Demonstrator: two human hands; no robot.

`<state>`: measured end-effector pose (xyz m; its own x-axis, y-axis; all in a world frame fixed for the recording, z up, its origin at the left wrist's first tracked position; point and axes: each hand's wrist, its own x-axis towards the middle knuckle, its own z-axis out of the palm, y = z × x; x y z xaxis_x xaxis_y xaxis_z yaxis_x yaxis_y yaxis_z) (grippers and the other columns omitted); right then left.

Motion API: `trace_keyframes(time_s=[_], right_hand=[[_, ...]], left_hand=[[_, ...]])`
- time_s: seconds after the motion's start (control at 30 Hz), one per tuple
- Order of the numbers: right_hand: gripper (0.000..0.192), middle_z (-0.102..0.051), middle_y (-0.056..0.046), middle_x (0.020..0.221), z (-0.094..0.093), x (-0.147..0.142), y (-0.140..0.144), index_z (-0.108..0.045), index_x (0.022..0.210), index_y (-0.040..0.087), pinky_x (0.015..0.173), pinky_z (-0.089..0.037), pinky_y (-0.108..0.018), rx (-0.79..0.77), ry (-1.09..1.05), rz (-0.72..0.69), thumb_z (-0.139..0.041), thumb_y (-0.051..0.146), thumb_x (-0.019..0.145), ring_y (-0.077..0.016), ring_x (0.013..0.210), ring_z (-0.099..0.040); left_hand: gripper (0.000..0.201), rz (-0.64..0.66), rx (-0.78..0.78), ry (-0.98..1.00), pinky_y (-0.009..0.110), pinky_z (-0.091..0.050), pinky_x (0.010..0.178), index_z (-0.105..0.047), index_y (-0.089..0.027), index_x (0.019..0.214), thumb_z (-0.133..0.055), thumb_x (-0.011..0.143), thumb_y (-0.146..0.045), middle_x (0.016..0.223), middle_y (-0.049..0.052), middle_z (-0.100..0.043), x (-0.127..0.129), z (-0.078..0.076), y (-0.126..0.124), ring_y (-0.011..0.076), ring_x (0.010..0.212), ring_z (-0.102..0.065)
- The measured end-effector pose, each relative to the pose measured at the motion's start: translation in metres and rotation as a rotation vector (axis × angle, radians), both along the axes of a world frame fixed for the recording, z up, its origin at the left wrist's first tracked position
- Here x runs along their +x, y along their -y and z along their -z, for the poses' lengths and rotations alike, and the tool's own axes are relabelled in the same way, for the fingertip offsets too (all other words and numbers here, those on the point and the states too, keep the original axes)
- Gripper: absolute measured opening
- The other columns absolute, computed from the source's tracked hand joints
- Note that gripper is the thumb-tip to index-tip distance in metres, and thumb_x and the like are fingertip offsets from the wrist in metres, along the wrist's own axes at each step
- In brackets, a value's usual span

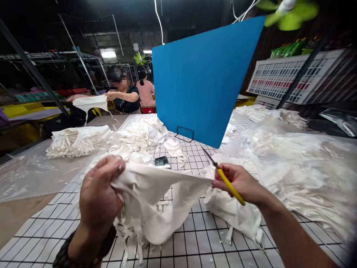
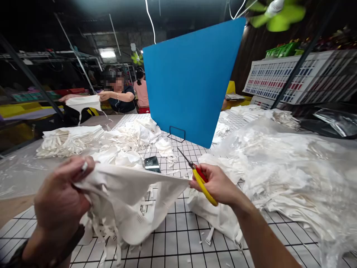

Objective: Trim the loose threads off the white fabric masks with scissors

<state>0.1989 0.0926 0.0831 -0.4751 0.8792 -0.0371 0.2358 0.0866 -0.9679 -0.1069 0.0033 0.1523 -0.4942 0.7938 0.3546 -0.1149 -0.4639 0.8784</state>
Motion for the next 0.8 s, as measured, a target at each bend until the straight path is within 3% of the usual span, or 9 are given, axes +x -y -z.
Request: trace_keyframes(time_s=[0.1, 0.17, 0.27, 0.37, 0.5, 0.57, 0.67, 0.73, 0.8], right_hand=[[0.03, -0.057, 0.003, 0.064, -0.026, 0.022, 0.03, -0.054, 0.078, 0.019, 0.037, -0.033, -0.016, -0.121, -0.161, -0.069, -0.081, 0.03, 0.07, -0.0081, 0.048, -0.05], [0.031, -0.058, 0.002, 0.061, -0.03, 0.025, 0.053, -0.053, 0.076, 0.018, 0.034, -0.03, -0.015, -0.163, -0.255, -0.057, -0.08, 0.033, 0.07, -0.0068, 0.042, -0.048], [0.032, -0.066, -0.001, 0.065, -0.018, 0.016, 0.082, -0.053, 0.077, 0.018, 0.035, -0.032, -0.018, -0.215, -0.32, 0.004, -0.076, 0.04, 0.075, -0.0046, 0.036, -0.045], [0.035, -0.07, -0.003, 0.075, 0.011, -0.001, 0.097, -0.05, 0.078, 0.019, 0.036, -0.03, -0.018, -0.312, -0.362, 0.126, -0.074, 0.045, 0.077, -0.0026, 0.034, -0.043], [0.043, -0.071, -0.003, 0.081, 0.051, -0.016, 0.103, -0.049, 0.078, 0.019, 0.037, -0.029, -0.017, -0.406, -0.39, 0.329, -0.079, 0.049, 0.069, -0.0025, 0.035, -0.043], [0.044, -0.071, -0.003, 0.082, 0.061, -0.019, 0.106, -0.05, 0.08, 0.019, 0.037, -0.026, -0.017, -0.417, -0.412, 0.398, -0.079, 0.05, 0.069, -0.0021, 0.036, -0.042], [0.042, -0.069, -0.001, 0.08, 0.061, -0.02, 0.115, -0.051, 0.084, 0.02, 0.036, -0.025, -0.015, -0.43, -0.431, 0.416, -0.078, 0.049, 0.072, -0.0015, 0.036, -0.042], [0.041, -0.065, 0.002, 0.069, 0.058, -0.021, 0.123, -0.052, 0.084, 0.02, 0.035, -0.027, -0.015, -0.442, -0.397, 0.386, -0.078, 0.049, 0.071, -0.0025, 0.036, -0.043], [0.042, -0.061, 0.004, 0.062, 0.058, -0.023, 0.131, -0.053, 0.081, 0.02, 0.034, -0.03, -0.015, -0.461, -0.346, 0.351, -0.079, 0.05, 0.069, -0.0031, 0.034, -0.042]], left_hand=[[0.034, 0.01, 0.302, 0.029, 0.018, -0.027, 0.046, -0.032, -0.018, 0.053, -0.056, 0.076, -0.008, 0.056, -0.006, -0.028, 0.014, -0.029, -0.043, 0.006, 0.051, -0.029], [0.034, 0.055, 0.317, 0.042, 0.018, -0.023, 0.046, -0.03, -0.019, 0.056, -0.054, 0.078, -0.008, 0.058, -0.007, -0.025, 0.031, -0.033, -0.073, 0.0051, 0.05, -0.027], [0.027, 0.235, 0.083, -0.082, 0.018, -0.027, 0.049, -0.038, -0.019, 0.062, -0.053, 0.084, -0.021, 0.058, -0.007, -0.031, 0.063, -0.014, -0.107, 0.0056, 0.049, -0.031], [0.03, 0.448, -0.202, -0.495, 0.023, -0.032, 0.053, -0.048, -0.018, 0.061, -0.061, 0.082, -0.035, 0.058, -0.005, -0.043, 0.09, 0.025, -0.116, 0.0099, 0.051, -0.04], [0.031, 0.378, -0.313, -0.688, 0.026, -0.032, 0.058, -0.06, -0.018, 0.061, -0.068, 0.077, -0.044, 0.065, 0.003, -0.056, 0.099, 0.078, -0.079, 0.017, 0.063, -0.048], [0.045, 0.488, -0.451, -0.672, 0.026, -0.03, 0.055, -0.067, -0.017, 0.06, -0.054, 0.087, -0.051, 0.058, 0.003, -0.057, 0.098, 0.099, -0.043, 0.0157, 0.056, -0.046], [0.06, 0.853, -0.78, -0.276, 0.023, -0.021, 0.044, -0.073, -0.013, 0.07, -0.043, 0.09, -0.06, 0.055, 0.003, -0.059, 0.104, 0.125, 0.011, 0.0084, 0.041, -0.029], [0.056, 0.911, -0.896, 0.102, 0.02, -0.016, 0.04, -0.073, -0.013, 0.082, -0.051, 0.084, -0.064, 0.068, 0.004, -0.063, 0.116, 0.138, 0.036, 0.0049, 0.04, -0.022], [0.055, 0.861, -0.961, 0.406, 0.018, -0.01, 0.038, -0.07, -0.012, 0.082, -0.062, 0.076, -0.066, 0.066, 0.0, -0.056, 0.131, 0.145, 0.048, 0.0025, 0.041, -0.018]])
